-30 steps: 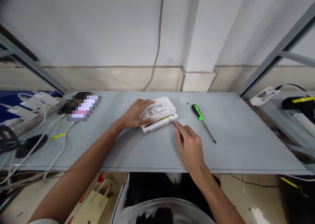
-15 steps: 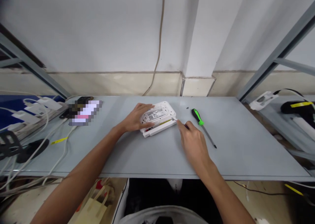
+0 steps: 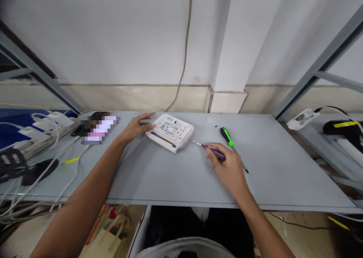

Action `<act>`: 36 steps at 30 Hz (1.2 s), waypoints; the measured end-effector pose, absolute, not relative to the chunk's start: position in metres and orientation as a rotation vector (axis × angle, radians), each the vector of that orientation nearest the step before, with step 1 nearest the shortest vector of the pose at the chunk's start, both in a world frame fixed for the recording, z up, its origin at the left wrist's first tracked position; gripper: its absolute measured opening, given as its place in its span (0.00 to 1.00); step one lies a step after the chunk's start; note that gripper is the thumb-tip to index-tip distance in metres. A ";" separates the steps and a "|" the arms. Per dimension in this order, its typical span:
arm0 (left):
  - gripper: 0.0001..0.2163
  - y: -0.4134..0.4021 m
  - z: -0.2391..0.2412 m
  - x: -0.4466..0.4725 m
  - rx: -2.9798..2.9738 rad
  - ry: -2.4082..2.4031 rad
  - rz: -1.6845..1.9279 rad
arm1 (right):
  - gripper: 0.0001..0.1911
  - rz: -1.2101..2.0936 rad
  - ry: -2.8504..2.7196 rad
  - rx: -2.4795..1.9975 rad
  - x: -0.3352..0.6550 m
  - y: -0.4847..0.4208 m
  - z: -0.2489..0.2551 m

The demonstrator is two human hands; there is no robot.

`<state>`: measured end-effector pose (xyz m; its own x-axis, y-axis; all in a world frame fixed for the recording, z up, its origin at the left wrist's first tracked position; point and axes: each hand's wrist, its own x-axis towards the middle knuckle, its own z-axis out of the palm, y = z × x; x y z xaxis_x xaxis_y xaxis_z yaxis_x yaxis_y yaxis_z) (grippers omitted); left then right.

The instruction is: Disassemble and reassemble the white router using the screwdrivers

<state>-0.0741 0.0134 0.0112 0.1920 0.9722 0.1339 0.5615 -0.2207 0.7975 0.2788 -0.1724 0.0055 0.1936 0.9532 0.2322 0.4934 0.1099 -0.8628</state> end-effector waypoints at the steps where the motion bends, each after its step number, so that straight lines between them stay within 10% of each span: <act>1: 0.34 0.015 0.006 -0.070 1.811 1.492 0.947 | 0.20 0.586 -1.446 -1.538 0.279 -0.170 0.006; 20: 0.24 0.012 -0.005 -0.032 1.947 1.365 0.927 | 0.15 0.324 -1.911 -1.350 0.256 -0.163 0.011; 36: 0.26 0.016 -0.011 -0.034 1.948 1.315 0.952 | 0.25 -0.523 -2.285 -1.708 0.188 -0.183 0.032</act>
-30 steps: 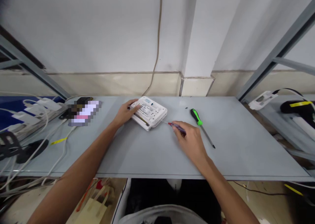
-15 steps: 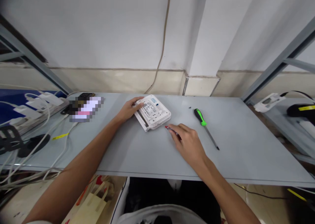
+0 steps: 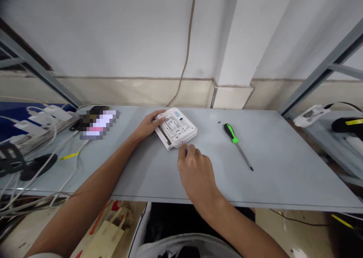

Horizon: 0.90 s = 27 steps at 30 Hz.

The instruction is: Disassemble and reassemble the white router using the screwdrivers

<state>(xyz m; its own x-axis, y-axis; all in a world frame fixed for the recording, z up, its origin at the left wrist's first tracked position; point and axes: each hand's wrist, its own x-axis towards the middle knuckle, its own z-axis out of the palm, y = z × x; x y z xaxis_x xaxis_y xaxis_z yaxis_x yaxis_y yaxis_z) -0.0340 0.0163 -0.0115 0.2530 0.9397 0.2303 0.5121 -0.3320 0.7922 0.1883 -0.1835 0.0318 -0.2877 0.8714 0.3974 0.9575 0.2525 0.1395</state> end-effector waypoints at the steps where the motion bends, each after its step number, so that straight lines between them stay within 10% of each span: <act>1: 0.26 0.016 -0.012 -0.034 1.954 1.305 0.953 | 0.23 -0.490 -2.277 -1.711 0.191 -0.182 0.030; 11: 0.27 0.021 -0.015 -0.035 1.971 1.324 0.954 | 0.18 0.288 -1.765 -1.482 0.231 -0.178 -0.009; 27: 0.25 0.016 -0.013 -0.033 1.948 1.310 0.969 | 0.18 -0.237 -1.867 -1.422 0.252 -0.168 -0.011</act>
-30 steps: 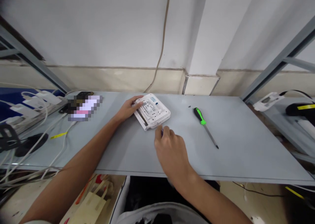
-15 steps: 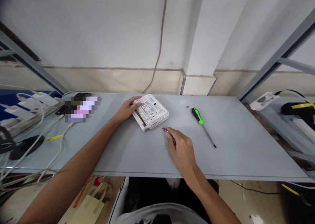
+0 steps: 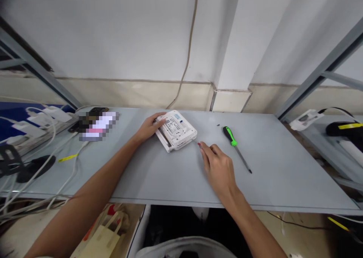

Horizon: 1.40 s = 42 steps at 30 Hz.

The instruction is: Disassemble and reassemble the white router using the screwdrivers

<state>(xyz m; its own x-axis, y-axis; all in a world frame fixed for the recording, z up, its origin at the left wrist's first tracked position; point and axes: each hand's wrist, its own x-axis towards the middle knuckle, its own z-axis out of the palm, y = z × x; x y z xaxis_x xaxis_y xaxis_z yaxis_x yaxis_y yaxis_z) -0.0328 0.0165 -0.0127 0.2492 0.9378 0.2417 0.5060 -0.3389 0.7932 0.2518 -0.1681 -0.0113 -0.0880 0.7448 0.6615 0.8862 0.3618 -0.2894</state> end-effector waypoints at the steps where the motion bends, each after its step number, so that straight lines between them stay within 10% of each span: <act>1: 0.25 0.016 -0.013 -0.032 1.945 1.311 0.973 | 0.17 -0.280 -1.873 -1.407 0.253 -0.169 -0.009; 15: 0.26 0.020 -0.015 -0.035 1.920 1.338 0.958 | 0.23 -0.267 -2.082 -1.464 0.255 -0.150 0.012; 26: 0.20 0.018 -0.016 -0.033 2.065 1.465 0.909 | 0.21 0.421 -1.637 -1.550 0.255 -0.169 -0.021; 42: 0.40 -0.029 0.034 0.091 2.115 2.078 0.359 | 0.15 -0.357 -1.979 -1.555 0.296 -0.196 -0.053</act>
<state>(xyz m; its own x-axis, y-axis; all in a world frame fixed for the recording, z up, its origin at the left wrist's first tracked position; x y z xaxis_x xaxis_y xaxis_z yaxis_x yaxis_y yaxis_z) 0.0910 -0.0289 0.0341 0.0092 0.9981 0.0617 0.9609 -0.0259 0.2756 0.2958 -0.1962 -0.0526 -0.1424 0.7900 0.5963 0.9485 0.2811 -0.1459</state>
